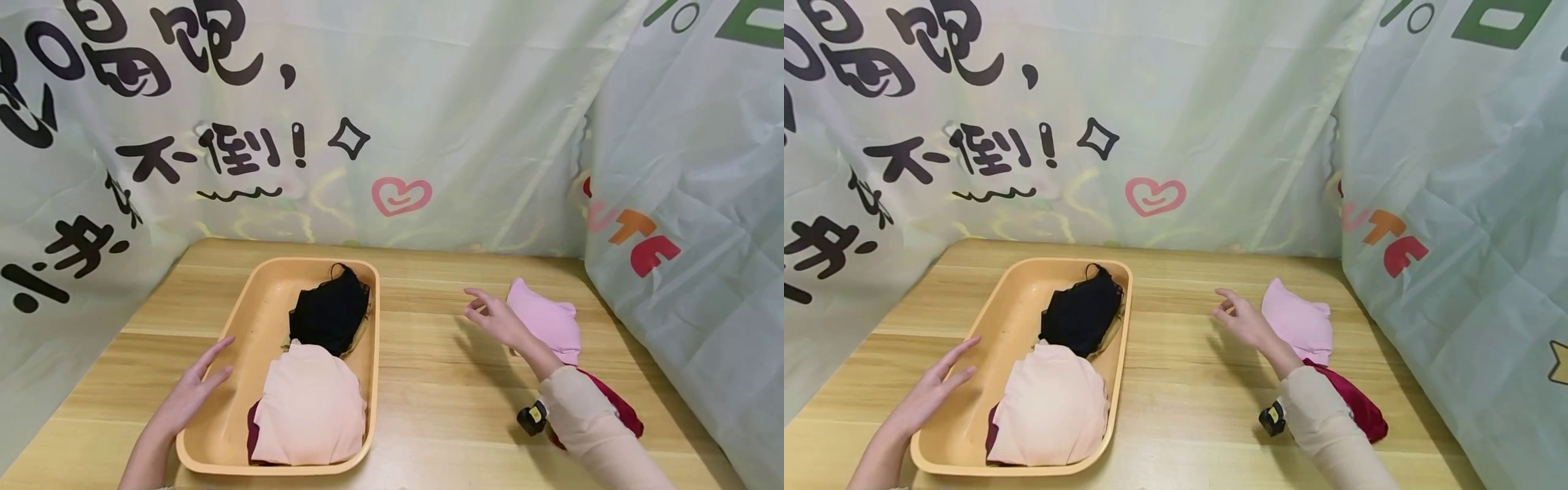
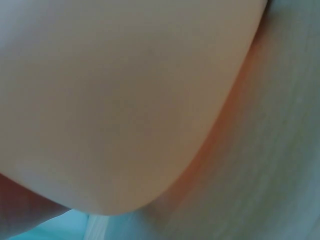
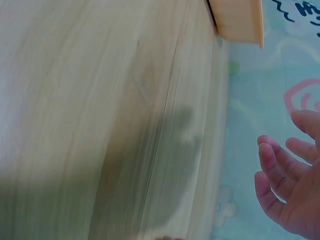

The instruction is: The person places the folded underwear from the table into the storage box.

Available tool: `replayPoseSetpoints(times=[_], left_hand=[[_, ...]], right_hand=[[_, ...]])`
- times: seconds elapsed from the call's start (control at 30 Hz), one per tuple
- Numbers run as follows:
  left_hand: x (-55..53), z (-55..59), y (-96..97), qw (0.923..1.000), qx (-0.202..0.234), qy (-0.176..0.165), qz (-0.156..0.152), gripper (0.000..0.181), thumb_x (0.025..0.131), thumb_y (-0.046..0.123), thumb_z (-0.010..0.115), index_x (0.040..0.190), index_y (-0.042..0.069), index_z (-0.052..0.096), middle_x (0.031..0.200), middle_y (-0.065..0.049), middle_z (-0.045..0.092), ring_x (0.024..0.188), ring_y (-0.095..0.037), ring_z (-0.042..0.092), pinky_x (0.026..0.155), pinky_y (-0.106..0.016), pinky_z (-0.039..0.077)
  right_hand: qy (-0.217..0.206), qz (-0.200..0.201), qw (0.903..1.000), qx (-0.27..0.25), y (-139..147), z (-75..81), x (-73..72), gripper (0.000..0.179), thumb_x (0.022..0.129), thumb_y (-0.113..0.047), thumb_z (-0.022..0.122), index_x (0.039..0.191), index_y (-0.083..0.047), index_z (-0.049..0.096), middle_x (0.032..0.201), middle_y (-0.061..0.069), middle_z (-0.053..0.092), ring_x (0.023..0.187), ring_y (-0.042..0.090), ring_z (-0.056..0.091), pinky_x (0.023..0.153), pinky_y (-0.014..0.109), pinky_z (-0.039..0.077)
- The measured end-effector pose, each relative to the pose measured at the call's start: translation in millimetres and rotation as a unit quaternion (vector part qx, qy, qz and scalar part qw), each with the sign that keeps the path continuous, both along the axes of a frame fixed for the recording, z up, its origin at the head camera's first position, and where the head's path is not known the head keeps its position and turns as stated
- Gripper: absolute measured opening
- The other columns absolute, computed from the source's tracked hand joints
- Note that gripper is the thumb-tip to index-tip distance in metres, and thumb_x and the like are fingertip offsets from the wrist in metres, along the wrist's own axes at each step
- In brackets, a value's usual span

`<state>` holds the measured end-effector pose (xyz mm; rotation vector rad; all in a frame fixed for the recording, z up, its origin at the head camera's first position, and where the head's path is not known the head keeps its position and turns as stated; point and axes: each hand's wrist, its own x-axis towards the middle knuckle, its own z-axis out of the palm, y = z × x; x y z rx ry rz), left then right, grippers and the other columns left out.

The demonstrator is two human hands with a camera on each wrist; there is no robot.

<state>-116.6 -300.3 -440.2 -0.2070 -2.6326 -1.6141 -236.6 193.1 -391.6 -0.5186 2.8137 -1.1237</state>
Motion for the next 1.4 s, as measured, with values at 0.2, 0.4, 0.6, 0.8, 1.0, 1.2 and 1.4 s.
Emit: replayPoseSetpoints(times=[0.2,0.4,0.6,0.8,1.0,1.2,1.4], left_hand=[[0.5,0.1,-0.1,1.0000,0.003,0.000,0.002,0.051,0.095,0.014,0.047,0.140,-0.001,0.028,0.144,-0.029,0.023,0.131,-0.037,0.013,0.099,-0.065,0.012],[1.1,-1.4,0.0,0.9999,0.003,0.010,0.001,0.050,0.095,0.013,0.046,0.139,-0.001,0.029,0.143,-0.029,0.023,0.132,-0.027,0.013,0.106,-0.054,0.011],[2.0,-3.2,-0.4,0.9997,-0.012,0.022,0.003,0.049,0.095,0.013,0.046,0.139,0.001,0.031,0.143,-0.027,0.027,0.131,-0.011,0.017,0.099,-0.009,0.015],[2.1,-3.4,0.1,0.9995,-0.014,0.028,0.002,0.048,0.095,0.012,0.046,0.139,-0.001,0.031,0.141,-0.028,0.028,0.127,0.002,0.018,0.089,0.001,0.016],[2.0,-3.3,0.2,0.9995,-0.012,0.028,0.002,0.048,0.095,0.012,0.046,0.138,-0.002,0.031,0.141,-0.029,0.027,0.126,0.002,0.018,0.088,0.001,0.016],[1.7,-3.5,-0.4,0.9997,-0.014,0.019,0.003,0.049,0.095,0.013,0.046,0.139,0.001,0.030,0.142,-0.027,0.027,0.130,-0.008,0.018,0.090,-0.001,0.017],[1.9,-3.6,-0.7,0.9997,-0.017,0.018,0.004,0.049,0.095,0.014,0.046,0.139,0.001,0.030,0.143,-0.027,0.027,0.131,-0.015,0.018,0.095,-0.005,0.017]], right_hand=[[0.006,-0.019,0.9998,0.005,13.3,0.9,-1.1,0.049,0.094,-0.017,0.051,0.134,0.007,0.036,0.107,0.027,0.058,0.088,0.034,0.060,0.072,0.041,0.050],[0.007,-0.039,0.9992,0.005,24.9,4.3,-2.3,0.052,0.094,-0.021,0.050,0.135,0.007,0.034,0.110,0.029,0.056,0.092,0.036,0.058,0.076,0.044,0.049],[0.019,-0.066,0.9976,-0.010,37.8,2.4,-4.4,0.048,0.094,-0.014,0.050,0.133,0.010,0.035,0.107,0.031,0.057,0.093,0.040,0.057,0.081,0.049,0.047],[0.035,-0.096,0.9947,0.002,49.7,-0.1,-7.6,0.047,0.093,-0.014,0.050,0.131,0.010,0.037,0.107,0.032,0.056,0.099,0.043,0.054,0.084,0.051,0.045],[0.032,-0.118,0.9924,0.010,58.0,0.2,-8.9,0.046,0.094,-0.015,0.048,0.132,0.009,0.037,0.111,0.034,0.055,0.102,0.044,0.053,0.085,0.051,0.044],[0.025,-0.142,0.9894,0.017,64.5,2.9,-8.9,0.046,0.095,-0.015,0.044,0.133,0.010,0.034,0.114,0.037,0.050,0.105,0.047,0.049,0.086,0.053,0.043],[0.017,-0.157,0.9871,0.027,73.1,2.2,-10.4,0.048,0.095,-0.018,0.044,0.133,0.010,0.034,0.114,0.037,0.051,0.101,0.046,0.051,0.083,0.050,0.044]])
